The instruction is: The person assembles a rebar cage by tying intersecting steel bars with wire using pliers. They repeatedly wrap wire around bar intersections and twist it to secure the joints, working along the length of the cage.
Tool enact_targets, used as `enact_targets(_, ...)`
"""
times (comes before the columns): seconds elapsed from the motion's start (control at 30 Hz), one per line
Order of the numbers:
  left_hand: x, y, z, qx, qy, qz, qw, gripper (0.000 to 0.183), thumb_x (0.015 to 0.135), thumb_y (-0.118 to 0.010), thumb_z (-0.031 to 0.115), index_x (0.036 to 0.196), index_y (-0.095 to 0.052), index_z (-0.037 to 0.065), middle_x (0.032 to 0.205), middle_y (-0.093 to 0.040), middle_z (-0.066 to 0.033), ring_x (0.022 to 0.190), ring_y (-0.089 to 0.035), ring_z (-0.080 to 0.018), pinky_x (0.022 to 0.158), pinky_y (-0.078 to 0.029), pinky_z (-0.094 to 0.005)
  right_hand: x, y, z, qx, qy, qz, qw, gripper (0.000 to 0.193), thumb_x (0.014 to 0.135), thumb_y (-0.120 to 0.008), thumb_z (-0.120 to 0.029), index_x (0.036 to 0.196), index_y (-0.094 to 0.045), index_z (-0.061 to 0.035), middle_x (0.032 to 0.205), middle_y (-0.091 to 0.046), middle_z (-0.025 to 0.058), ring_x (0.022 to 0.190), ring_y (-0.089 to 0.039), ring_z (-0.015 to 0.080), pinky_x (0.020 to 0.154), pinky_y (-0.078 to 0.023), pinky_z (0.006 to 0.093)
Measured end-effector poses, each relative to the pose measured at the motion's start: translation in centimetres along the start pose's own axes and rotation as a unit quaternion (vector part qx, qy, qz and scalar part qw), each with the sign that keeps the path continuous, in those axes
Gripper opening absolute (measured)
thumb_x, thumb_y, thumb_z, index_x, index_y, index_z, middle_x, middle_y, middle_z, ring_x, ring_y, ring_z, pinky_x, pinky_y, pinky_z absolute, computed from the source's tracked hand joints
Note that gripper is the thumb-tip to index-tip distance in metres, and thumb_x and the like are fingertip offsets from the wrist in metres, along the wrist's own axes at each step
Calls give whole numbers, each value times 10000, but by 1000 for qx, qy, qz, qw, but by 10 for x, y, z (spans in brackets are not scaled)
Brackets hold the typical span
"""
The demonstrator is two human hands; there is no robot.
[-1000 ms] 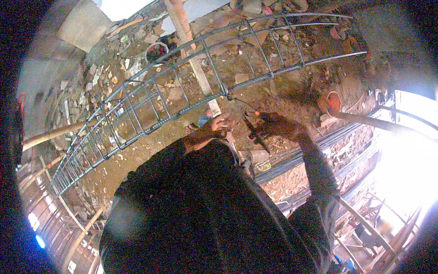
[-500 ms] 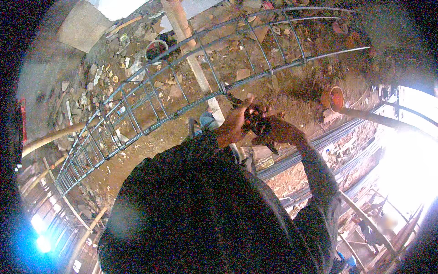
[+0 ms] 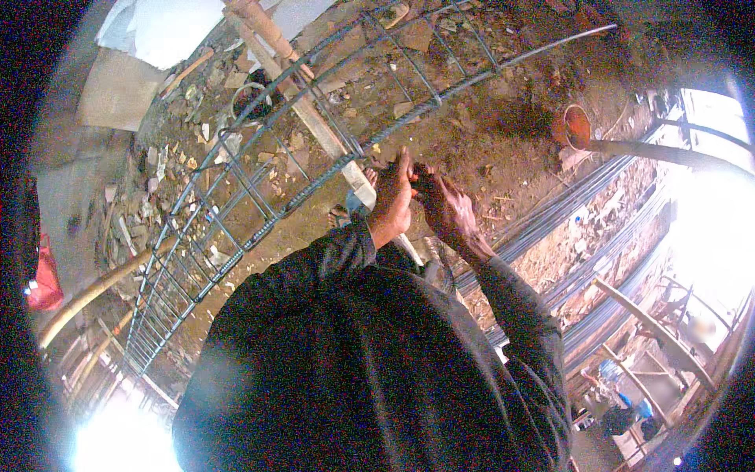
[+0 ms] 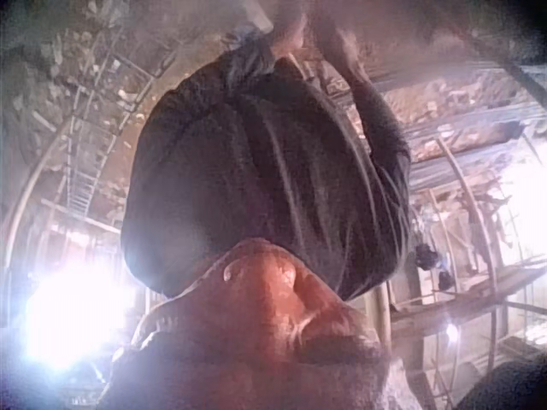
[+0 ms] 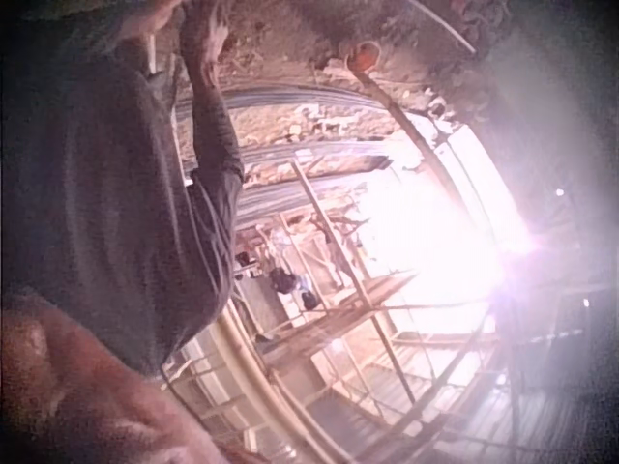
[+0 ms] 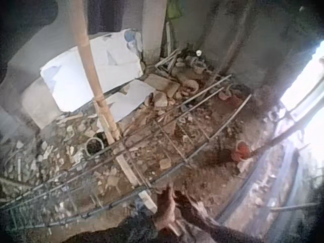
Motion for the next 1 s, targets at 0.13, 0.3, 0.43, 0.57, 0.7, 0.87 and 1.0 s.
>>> enact_targets(0.13, 6, 5, -2, 41, 20, 13, 999, 484, 1036, -574, 616, 820, -533, 184, 779, -532, 19, 764, -502, -126, 657, -395, -327, 0, -4, 0, 55, 3, -12, 998, 373, 972, -624, -113, 1343, -587, -134, 1218, -706, 196, 1077, -694, 454, 837, -571, 526)
enact_targets(0.3, 5, 15, -3, 95, 22, -14, 995, 448, 966, -706, 572, 849, -632, 145, 865, -685, 4, 801, -591, -147, 733, -465, -334, -2, -9, 5, 79, -22, -74, 994, 373, 1033, -610, -209, 1391, -567, -116, 1135, -716, 235, 1025, -692, 483, 771, -556, 544)
enact_targets(0.43, -6, 41, 8, 100, 8, -154, 983, 365, 903, -828, 451, 1000, -733, 112, 933, -728, -10, 933, -668, -153, 801, -497, -319, -6, -16, 20, 124, -64, -244, 960, 436, 1057, -621, -299, 1447, -562, -112, 1153, -738, 225, 942, -732, 425, 709, -555, 520)
enact_targets(0.57, -16, 60, 18, -7, 80, -254, 964, 384, 880, -850, 448, 997, -711, 110, 1050, -725, -18, 1075, -674, -181, 871, -537, -352, -12, -24, 35, 419, -173, -426, 783, 393, 1055, -661, -372, 1372, -608, -146, 1003, -711, 70, 845, -688, 246, 674, -559, 421)
enact_targets(0.7, -15, 45, 18, -42, 63, -313, 947, 383, 930, -798, 461, 916, -655, 106, 974, -705, -55, 1153, -681, -265, 912, -555, -397, -12, -21, 39, 492, -137, -479, 714, 485, 999, -758, -347, 1375, -578, -99, 1043, -693, 24, 996, -658, 161, 779, -562, 365)
enact_targets(0.87, -11, 20, 1, -122, 136, -181, 966, 471, 997, -715, 504, 773, -508, 145, 747, -569, -47, 861, -658, -267, 903, -521, -409, -7, 15, 11, 251, -44, -412, 875, 709, 911, -821, -419, 1446, -530, -58, 1345, -667, 127, 1160, -656, 282, 989, -522, 455)
enact_targets(1.0, -10, 2, -5, -162, 52, -121, 978, 442, 1042, -660, 482, 808, -493, 147, 758, -532, -28, 823, -619, -216, 835, -503, -379, -27, 35, -25, 53, -177, -204, 961, 750, 909, -789, -356, 1519, -469, -61, 1451, -577, 225, 1319, -559, 378, 1087, -454, 476)
Point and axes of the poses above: each hand's wrist, its own x-axis towards the middle knuckle, its own y-axis out of the back of the hand, z = x × y, the point moved 2 cm from there along x, towards the middle knuckle
